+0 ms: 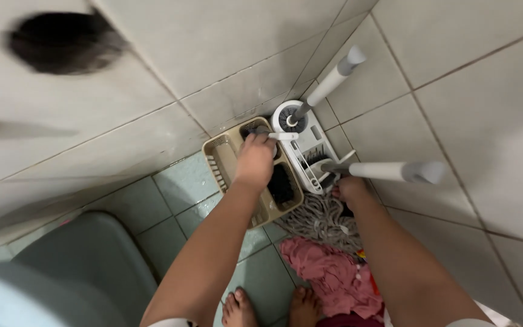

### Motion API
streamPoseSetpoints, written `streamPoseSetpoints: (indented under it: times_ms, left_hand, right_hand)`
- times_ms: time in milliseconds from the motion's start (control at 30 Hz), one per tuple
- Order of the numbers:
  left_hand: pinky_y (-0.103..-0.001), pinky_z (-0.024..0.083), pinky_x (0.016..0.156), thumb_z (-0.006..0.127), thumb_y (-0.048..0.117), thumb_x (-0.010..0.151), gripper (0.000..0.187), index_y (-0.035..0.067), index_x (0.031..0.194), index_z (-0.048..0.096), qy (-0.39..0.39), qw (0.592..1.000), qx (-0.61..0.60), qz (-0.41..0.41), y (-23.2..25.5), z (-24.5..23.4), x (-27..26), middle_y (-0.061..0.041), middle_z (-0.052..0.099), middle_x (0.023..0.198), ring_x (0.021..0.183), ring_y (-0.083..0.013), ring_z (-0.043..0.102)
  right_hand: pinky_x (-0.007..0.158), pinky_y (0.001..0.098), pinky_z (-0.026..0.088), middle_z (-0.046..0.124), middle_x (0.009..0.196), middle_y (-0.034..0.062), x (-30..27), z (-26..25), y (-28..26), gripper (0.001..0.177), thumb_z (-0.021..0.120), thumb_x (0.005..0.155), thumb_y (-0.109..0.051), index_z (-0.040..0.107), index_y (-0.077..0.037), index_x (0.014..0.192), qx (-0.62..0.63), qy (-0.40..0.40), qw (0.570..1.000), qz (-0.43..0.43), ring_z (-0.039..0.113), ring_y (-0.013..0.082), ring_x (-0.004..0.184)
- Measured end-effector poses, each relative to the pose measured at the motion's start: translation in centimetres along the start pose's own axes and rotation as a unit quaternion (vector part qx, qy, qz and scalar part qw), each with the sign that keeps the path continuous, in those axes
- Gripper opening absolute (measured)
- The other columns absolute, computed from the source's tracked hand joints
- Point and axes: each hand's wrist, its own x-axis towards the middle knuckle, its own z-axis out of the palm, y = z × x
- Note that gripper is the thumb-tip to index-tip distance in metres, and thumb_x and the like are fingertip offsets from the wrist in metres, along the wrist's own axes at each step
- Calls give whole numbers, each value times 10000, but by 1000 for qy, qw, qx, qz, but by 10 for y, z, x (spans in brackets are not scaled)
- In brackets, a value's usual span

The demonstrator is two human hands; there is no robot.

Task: Cleaning a bathroom floor and organizing cleaning supplies.

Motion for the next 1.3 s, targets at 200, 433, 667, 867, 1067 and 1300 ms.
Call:
streamPoseSetpoints:
  times_ms: [200, 433, 667, 867, 1067, 1300]
  left_hand:
    - [-429, 465, 1018, 661, 42, 782, 422, 62, 1203, 661, -85, 988, 117, 51, 7, 27, 45, -115, 651, 1207, 1197, -332, 558]
    - [-474, 514, 927, 624, 102, 903, 255, 70, 1152, 668, -117, 978, 171, 9, -6, 56, 62, -159, 653, 1197, 1160, -345, 606]
    - [-474, 524, 906, 645, 232, 956, 270, 12, 1112, 643, 42, 998, 26, 37, -6, 0, 59, -189, 683, 1077, 1054, -379, 639]
    - [-476, 494, 942, 635, 277, 988, 341, -31, 1135, 621, 135, 989, -53, 5, 3, -54, 38, -217, 669, 1084, 1060, -404, 616]
    - [-473, 475, 957, 608, 260, 1000, 334, -38, 1149, 614, 131, 988, -77, -38, 33, -103, 6, -218, 673, 1083, 1075, -402, 603]
    - [-508, 491, 891, 562, 247, 984, 259, 21, 1065, 657, 153, 955, -181, -179, 94, -194, -50, -222, 682, 1092, 1034, -431, 619]
  right_hand:
    - [617, 350, 600, 676, 877, 157, 74, -11, 50, 217, 547, 1010, -109, 637, 66, 1102, -79, -55, 994, 45, 663, 240, 714]
    - [540, 338, 556, 603, 798, 90, 51, 12, 30, 192, 510, 1023, -153, 625, -57, 1143, -136, -31, 988, 65, 581, 205, 648]
    - [440, 418, 518, 692, 794, 202, -68, 35, -31, 207, 515, 968, -55, 658, 43, 1080, -207, 97, 970, -81, 662, 304, 530]
    - [506, 453, 541, 710, 789, 267, -62, 13, -18, 188, 559, 920, -10, 705, 99, 965, -265, 158, 938, -158, 708, 360, 587]
    - [518, 447, 556, 712, 737, 250, -136, -11, -45, 216, 571, 906, -46, 722, 103, 952, -259, 151, 926, -230, 714, 356, 562]
    - [495, 471, 566, 702, 714, 275, -244, -59, -61, 262, 537, 911, -39, 693, 81, 1083, -300, 131, 907, -264, 702, 360, 510]
